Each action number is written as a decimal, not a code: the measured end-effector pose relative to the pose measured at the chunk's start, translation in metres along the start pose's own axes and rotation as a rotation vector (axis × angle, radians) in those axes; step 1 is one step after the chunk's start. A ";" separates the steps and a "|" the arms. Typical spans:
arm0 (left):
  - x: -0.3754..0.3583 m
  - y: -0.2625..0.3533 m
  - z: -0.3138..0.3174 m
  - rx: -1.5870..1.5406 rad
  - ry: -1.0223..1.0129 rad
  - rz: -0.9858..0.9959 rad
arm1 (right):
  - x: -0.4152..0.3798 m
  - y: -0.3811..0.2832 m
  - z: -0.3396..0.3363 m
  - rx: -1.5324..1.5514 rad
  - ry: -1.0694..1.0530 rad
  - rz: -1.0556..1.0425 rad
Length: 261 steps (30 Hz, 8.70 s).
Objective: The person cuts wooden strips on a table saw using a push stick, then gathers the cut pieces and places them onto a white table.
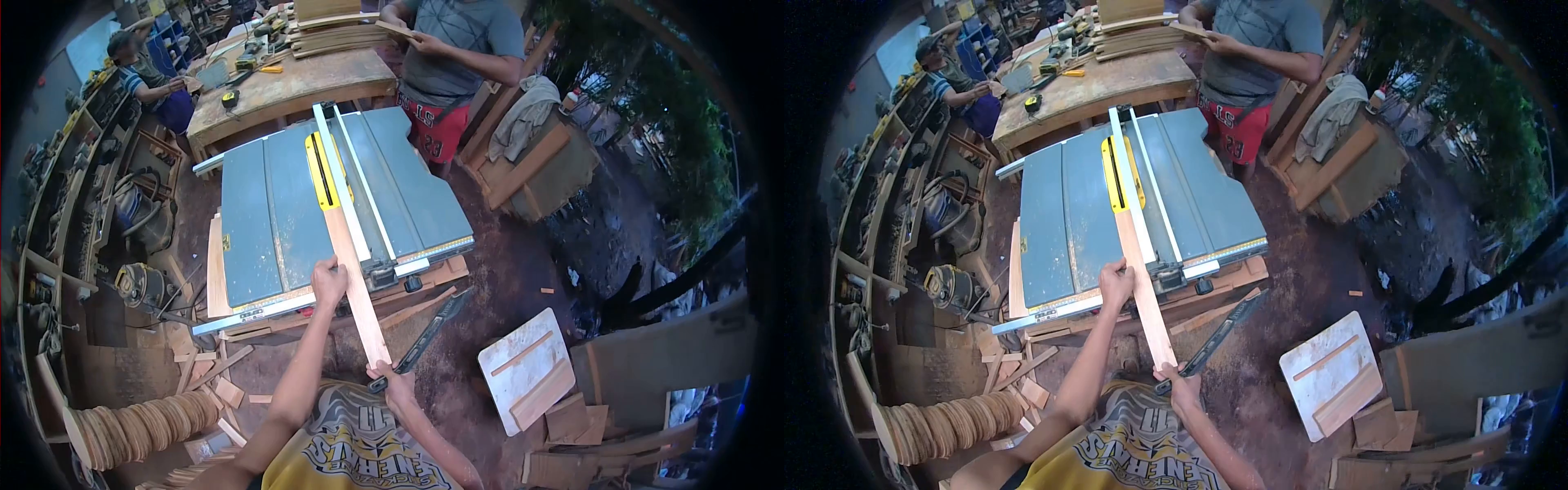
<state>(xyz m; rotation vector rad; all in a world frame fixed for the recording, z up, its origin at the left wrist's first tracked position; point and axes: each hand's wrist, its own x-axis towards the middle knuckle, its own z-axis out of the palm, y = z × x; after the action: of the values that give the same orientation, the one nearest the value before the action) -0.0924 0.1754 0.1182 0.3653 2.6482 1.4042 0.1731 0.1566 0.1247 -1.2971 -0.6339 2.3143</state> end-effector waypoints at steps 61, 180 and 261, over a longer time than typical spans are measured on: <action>-0.124 -0.029 -0.062 0.079 -0.428 0.684 | 0.019 -0.003 0.024 -0.082 0.135 -0.025; 0.063 -0.012 -0.012 0.105 0.064 0.348 | -0.074 -0.129 0.144 -1.940 -0.194 -0.646; 0.051 -0.077 -0.154 -0.104 -0.757 0.046 | 0.132 -0.195 0.376 -1.902 -0.201 -1.014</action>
<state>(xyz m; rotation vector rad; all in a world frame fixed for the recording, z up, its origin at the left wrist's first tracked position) -0.1870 0.0243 0.1414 0.7679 1.9535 1.1047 -0.1911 0.3179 0.3198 -0.6529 -2.9067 0.5027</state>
